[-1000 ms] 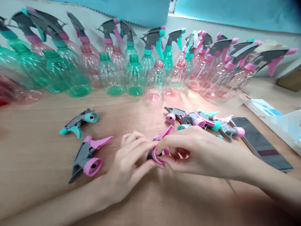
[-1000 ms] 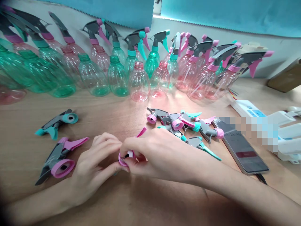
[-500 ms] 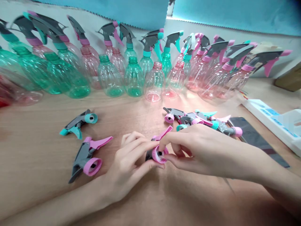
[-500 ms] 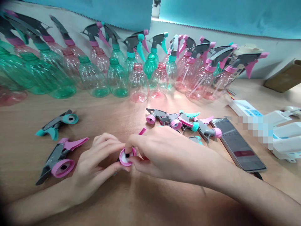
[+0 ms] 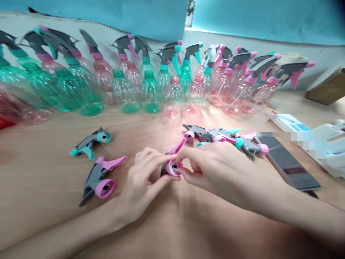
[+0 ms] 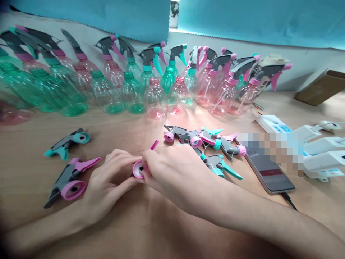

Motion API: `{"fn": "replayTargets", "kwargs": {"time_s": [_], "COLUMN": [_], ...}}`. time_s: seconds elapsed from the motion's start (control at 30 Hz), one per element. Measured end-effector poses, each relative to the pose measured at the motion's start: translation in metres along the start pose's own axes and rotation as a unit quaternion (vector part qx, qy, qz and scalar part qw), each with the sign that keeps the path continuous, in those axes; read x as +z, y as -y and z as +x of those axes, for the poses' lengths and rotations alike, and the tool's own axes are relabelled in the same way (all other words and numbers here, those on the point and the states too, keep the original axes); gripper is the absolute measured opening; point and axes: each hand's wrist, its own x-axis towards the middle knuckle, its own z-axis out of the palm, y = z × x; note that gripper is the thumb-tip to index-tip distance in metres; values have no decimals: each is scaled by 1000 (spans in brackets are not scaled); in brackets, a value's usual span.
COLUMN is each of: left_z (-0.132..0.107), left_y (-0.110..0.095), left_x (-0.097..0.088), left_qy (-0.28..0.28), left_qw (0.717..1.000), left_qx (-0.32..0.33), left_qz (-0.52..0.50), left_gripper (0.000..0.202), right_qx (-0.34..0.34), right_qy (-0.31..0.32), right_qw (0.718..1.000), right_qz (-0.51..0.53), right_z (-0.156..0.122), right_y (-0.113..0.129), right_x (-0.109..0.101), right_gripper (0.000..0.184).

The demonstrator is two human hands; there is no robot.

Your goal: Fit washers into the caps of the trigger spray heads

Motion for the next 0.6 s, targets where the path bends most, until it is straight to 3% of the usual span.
{"fn": "replayTargets", "kwargs": {"time_s": [0.17,0.27,0.47,0.6], "left_z": [3,13,64,100], "left_y": [-3,-6,-27,-46], "left_x": [6,13,27,50], "left_qy": [-9,-26,-65,-48], "left_qw": [998,995,982,977], "left_qx": [52,72,127,140], "left_qz": [31,59,123,152], "left_gripper": [25,23,22,27], "right_qx": [-24,-12,54,91], "right_qy": [42,7,-115,-122], "right_qw": [999,1000,988,983], "right_qz": [-11,18,88,103], "right_z": [-6,-10,-25,-35], "right_y": [-4,-12,-33,-53], "right_x": [-14,-32,-83,-104], "right_gripper": [14,16,20,25]}}
